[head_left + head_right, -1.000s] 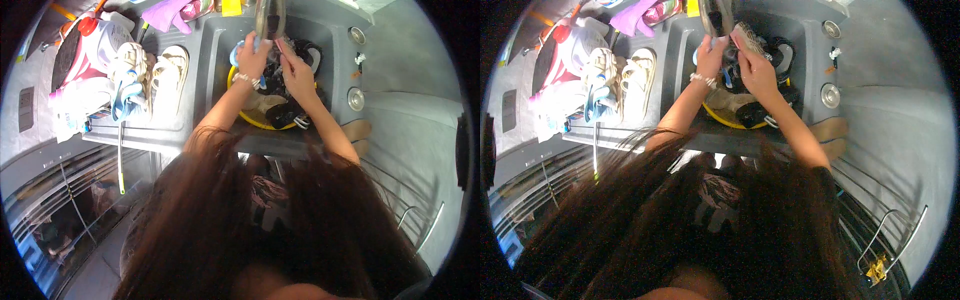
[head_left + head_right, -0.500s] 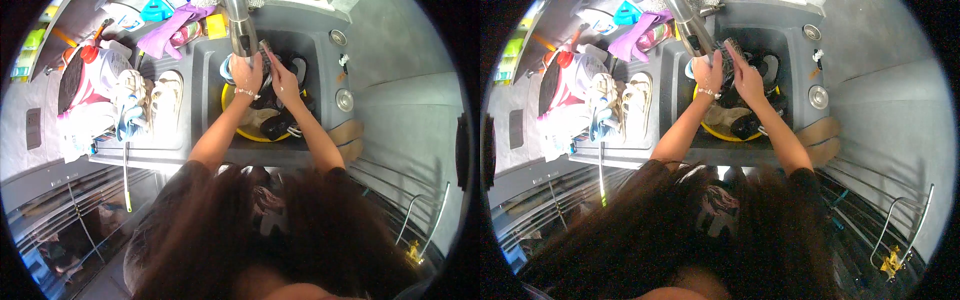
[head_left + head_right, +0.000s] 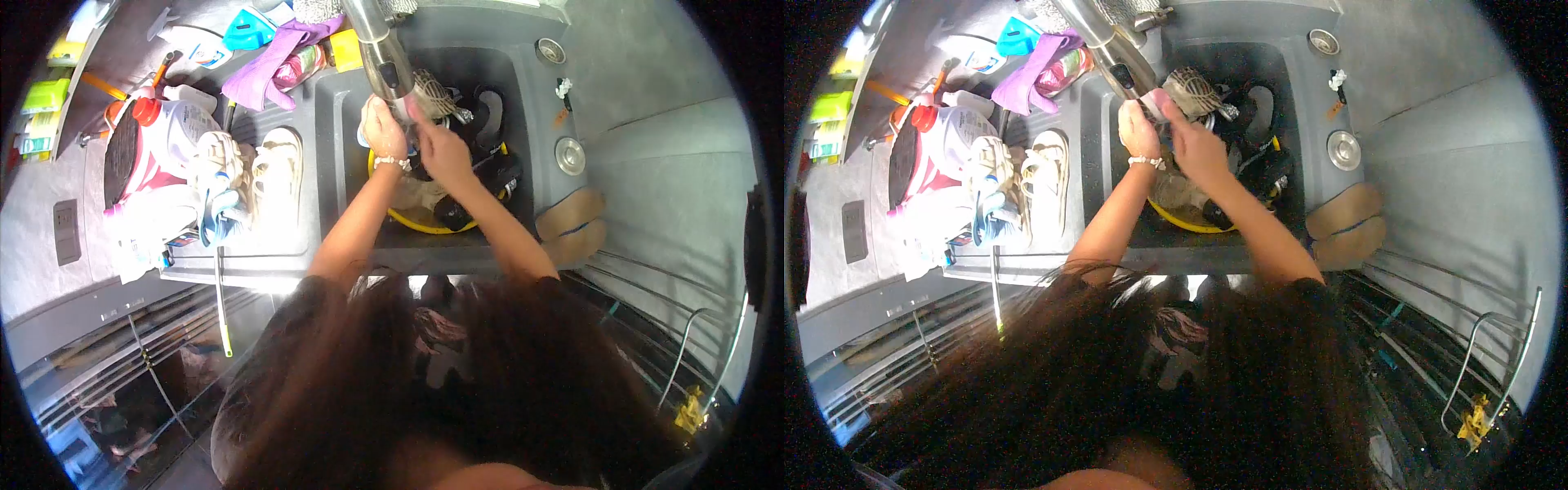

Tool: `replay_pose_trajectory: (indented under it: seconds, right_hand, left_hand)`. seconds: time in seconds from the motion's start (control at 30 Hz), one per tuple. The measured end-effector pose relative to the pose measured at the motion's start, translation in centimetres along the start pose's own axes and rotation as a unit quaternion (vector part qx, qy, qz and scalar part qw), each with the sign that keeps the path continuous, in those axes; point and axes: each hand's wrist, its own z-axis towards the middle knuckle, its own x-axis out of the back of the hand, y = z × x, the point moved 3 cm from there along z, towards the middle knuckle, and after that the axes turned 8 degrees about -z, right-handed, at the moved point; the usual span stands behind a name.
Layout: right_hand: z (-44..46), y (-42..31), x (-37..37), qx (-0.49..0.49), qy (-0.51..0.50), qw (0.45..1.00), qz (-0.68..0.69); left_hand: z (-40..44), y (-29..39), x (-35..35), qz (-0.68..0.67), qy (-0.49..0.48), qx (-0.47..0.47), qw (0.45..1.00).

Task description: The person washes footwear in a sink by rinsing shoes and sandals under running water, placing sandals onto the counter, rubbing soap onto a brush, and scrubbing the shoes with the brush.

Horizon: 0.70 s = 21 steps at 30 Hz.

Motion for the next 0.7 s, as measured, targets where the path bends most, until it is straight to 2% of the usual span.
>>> replay_pose_trajectory:
  seconds: [0.03,0.1,0.13,0.17,0.23,0.33,0.37,0.4,0.43,0.5,0.57,0.63,0.67,0.7]
  right_hand:
    - [0.5,1.4,-0.8,0.004,-0.028,0.999,-0.027]
    - [0.8,2.3,-1.2,-0.003,0.001,1.0,-0.009]
    - [0.6,1.6,-1.0,-0.001,-0.011,0.999,-0.038]
    - [0.1,1.0,-0.9,0.001,-0.025,0.997,-0.068]
    - [-0.9,-0.3,0.0,0.01,-0.024,0.997,-0.071]
    - [-0.3,2.0,0.1,0.013,-0.059,0.998,-0.034]
    - [-0.3,3.1,-0.2,-0.013,-0.042,0.997,-0.057]
    - [-0.4,2.3,0.2,0.007,-0.025,0.998,-0.058]
    - [-1.1,1.3,0.6,0.025,-0.009,0.998,-0.059]
    - [-3.4,-0.9,-0.4,0.063,-0.005,0.997,-0.042]
    - [-3.5,-0.4,-0.1,0.045,-0.027,0.996,-0.072]
    - [-1.5,2.5,0.4,0.015,-0.052,0.995,-0.089]
    - [-1.1,4.2,-0.6,-0.013,-0.039,0.994,-0.101]
    - [-1.7,3.4,-0.3,-0.019,-0.038,0.994,-0.101]
  left_hand:
    - [-0.3,-1.1,0.3,0.003,-0.003,0.0,1.0]
    - [-0.7,-2.3,0.2,0.157,-0.069,-0.032,0.985]
    - [-1.0,-0.8,0.2,0.117,-0.074,0.087,0.987]
    - [-0.7,-0.3,0.3,0.117,-0.076,0.087,0.986]
    - [-0.3,-0.7,0.8,0.064,-0.095,0.149,0.982]
    - [-0.7,0.1,0.6,0.092,-0.12,0.117,0.982]
    - [-1.2,0.5,0.5,0.115,-0.131,0.101,0.98]
    - [-1.7,0.4,0.3,0.127,-0.106,0.041,0.985]
    - [-1.2,-0.7,0.4,0.126,-0.108,0.04,0.985]
    - [-0.1,-2.3,0.5,-0.003,-0.105,0.145,0.984]
    - [-0.9,-2.0,0.8,0.009,-0.105,0.127,0.986]
    - [-1.6,-1.5,0.4,-0.002,-0.09,0.064,0.994]
    - [-2.0,-1.4,0.3,0.073,-0.064,-0.015,0.995]
    - [-2.0,-1.8,0.3,0.074,-0.069,-0.014,0.995]
